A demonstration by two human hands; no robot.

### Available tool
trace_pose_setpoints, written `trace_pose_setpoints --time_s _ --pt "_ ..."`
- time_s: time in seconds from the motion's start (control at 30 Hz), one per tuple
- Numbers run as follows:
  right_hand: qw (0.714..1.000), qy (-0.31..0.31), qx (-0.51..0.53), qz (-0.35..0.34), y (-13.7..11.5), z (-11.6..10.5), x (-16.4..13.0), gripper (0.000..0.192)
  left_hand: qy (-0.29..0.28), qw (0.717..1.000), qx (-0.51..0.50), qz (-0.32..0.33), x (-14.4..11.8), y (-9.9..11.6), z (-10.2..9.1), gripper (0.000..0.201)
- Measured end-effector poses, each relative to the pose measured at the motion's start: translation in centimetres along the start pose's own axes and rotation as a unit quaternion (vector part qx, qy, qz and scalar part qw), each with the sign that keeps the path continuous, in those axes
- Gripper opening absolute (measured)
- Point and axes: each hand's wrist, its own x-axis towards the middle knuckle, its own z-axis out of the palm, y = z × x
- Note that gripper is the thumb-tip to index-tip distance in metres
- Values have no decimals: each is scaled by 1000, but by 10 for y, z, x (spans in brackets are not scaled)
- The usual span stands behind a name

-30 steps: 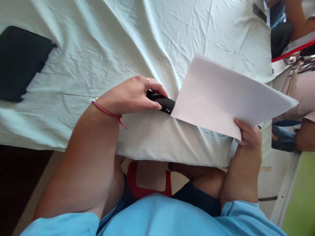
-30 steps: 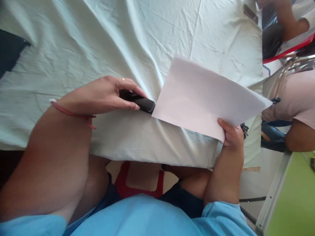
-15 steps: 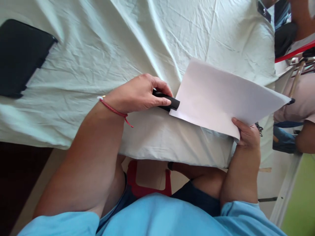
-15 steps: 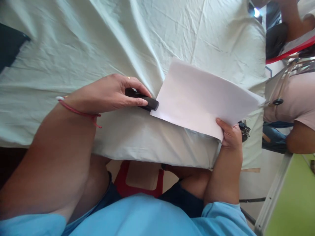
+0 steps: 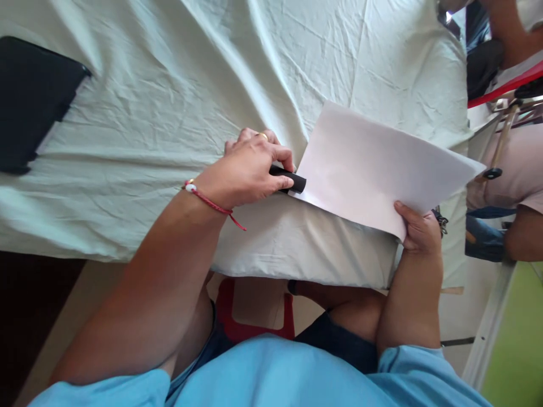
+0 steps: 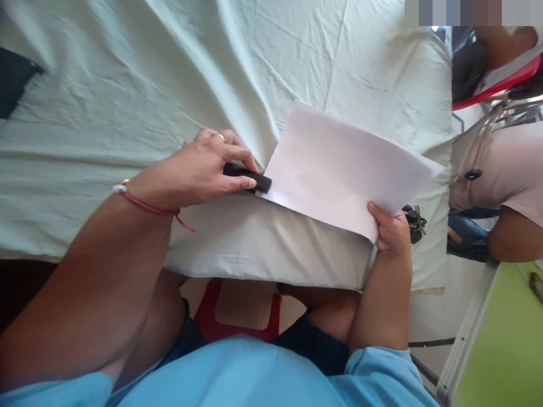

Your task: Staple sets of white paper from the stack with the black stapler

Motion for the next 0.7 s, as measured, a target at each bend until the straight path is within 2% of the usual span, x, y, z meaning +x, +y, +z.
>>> trace_pose_setpoints --time_s 0.13,0.3,0.4,0.43,0.5,0.57,0.6,0.63,0.7 --pt "999 12 -24 -18 3 0 3 61 -26 999 -23 14 0 4 -1 24" --pt "998 36 -18 -49 5 -1 12 58 -97 985 -111 86 1 -1 -8 21" --pt "996 51 2 -70 4 1 12 59 -128 978 -153 67 -1 -3 -10 24" --pt "996 56 10 -75 4 2 12 61 -113 978 -169 42 -2 -2 -10 27" --pt "994 61 31 -87 2 4 9 63 -38 978 -203 -24 -3 -1 -8 31" --pt "992 53 55 -102 1 5 6 59 39 968 -233 -80 -2 1 -6 32" --pt "990 44 67 -112 0 6 5 56 60 963 -245 -97 -1 2 -5 32" --pt "989 34 77 -123 0 6 4 53 64 960 -254 -102 0 2 -3 34" --pt "985 19 92 -145 0 8 2 47 34 961 -262 -79 3 3 -1 38"
